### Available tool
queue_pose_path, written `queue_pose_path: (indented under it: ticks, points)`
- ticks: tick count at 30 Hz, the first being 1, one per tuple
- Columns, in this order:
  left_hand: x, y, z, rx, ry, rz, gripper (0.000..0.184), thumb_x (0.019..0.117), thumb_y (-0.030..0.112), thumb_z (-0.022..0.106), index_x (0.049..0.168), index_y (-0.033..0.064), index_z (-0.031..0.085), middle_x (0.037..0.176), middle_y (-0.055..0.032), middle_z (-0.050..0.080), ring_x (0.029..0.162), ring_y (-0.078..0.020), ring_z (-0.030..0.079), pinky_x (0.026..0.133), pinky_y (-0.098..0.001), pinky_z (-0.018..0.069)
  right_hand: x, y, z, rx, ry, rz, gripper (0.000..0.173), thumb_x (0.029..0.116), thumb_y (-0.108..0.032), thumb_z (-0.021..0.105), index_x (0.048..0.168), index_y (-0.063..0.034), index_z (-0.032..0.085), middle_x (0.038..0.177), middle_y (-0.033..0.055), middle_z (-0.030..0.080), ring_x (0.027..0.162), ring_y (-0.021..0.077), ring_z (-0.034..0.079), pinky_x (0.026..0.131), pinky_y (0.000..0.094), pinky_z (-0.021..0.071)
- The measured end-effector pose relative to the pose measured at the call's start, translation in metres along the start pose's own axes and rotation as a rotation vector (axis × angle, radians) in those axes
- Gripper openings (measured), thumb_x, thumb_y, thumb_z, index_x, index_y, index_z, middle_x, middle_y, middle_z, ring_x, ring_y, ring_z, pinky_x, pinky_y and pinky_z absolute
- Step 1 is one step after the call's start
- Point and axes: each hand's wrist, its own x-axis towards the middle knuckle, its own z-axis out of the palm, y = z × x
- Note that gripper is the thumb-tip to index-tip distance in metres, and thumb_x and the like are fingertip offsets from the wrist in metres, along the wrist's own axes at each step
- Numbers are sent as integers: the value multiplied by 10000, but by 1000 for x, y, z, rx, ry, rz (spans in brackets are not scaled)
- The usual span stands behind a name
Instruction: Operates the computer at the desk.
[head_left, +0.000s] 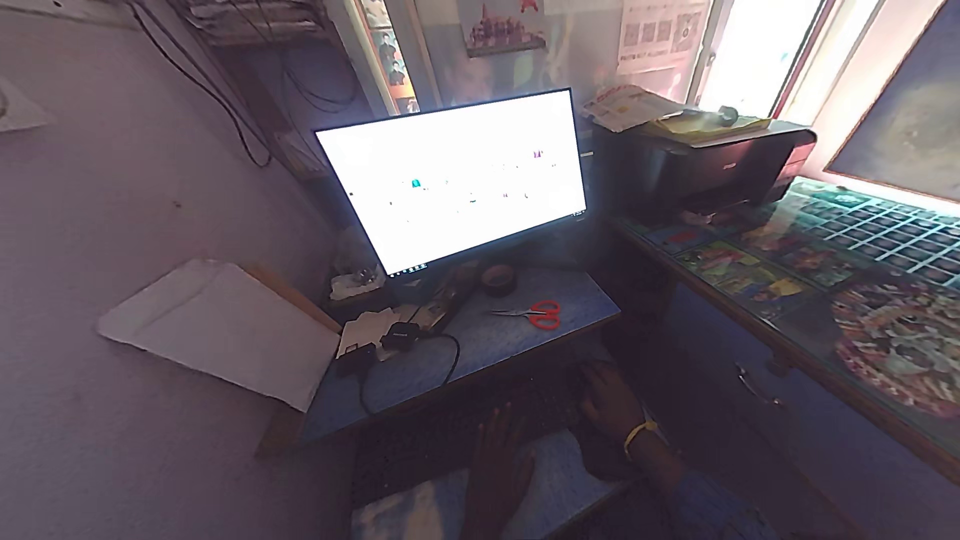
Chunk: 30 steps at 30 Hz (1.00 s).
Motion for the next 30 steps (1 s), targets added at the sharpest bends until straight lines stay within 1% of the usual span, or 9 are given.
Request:
queue_pose_path:
  ticks: [4,9,12,16,20,24,26,29,30]
  points:
    - [-1,0,1,-1,1,-2,605,1009,616,387,1440,246,596,1649,-48,366,1537,-276,308,1236,-552,242,-1,0,0,0,10,-6,559,921,-359,590,1438,-147,594,1505,94,544,1405,278,503,1148,433,436]
    - [-1,0,1,-24,9,-9,598,1009,614,392,1477,280,554,1665,-62,330,1547,-287,283,1242,-550,229,0,1,1,-2,-2,-1,565,924,-361,587,1447,-147,585,1510,97,539,1412,274,496,1153,427,429]
    - [-1,0,1,-22,28,-3,590,1004,609,411,1475,285,557,1645,-71,370,1540,-305,296,1238,-560,238,-1,1,0,-2,-15,4,566,928,-368,581,1451,-150,582,1512,99,536,1416,272,491,1158,426,423]
    - [0,0,1,-25,31,-5,592,1008,606,404,1484,285,545,1646,-67,368,1540,-305,297,1236,-560,241,1,2,2,-5,10,-3,564,920,-365,586,1439,-144,593,1506,107,542,1407,278,501,1149,430,433]
    - [-2,-2,4,-36,60,3,595,1007,610,413,1492,287,537,1648,-58,367,1538,-306,302,1230,-573,249,0,-1,-1,16,-27,34,587,924,-373,600,1467,-154,565,1550,134,489,1426,301,480,1153,443,432]
    - [-2,-2,3,-52,85,16,595,1012,593,415,1457,235,579,1626,-91,400,1518,-323,342,1219,-575,269,0,-3,-4,8,-62,47,579,951,-371,560,1490,-160,543,1558,110,493,1458,304,442,1183,456,391]
    - [-1,2,-6,-104,61,-2,574,1005,563,464,1406,185,625,1602,-121,431,1502,-350,365,1216,-580,278,0,-1,-2,-10,-39,38,568,949,-370,552,1484,-178,556,1540,98,516,1452,293,452,1177,453,400]
    - [7,10,-44,-176,-4,-101,445,941,373,629,1302,121,693,1562,-179,464,1478,-391,387,1206,-568,301,2,1,0,-16,-43,39,561,950,-380,543,1480,-199,562,1529,91,526,1449,281,452,1174,445,404]
    - [6,8,-54,-171,1,-125,433,939,335,637,1293,94,692,1560,-191,463,1477,-403,383,1208,-574,294,2,1,1,-18,-49,37,559,949,-388,539,1477,-205,565,1528,86,527,1450,275,451,1176,440,401]
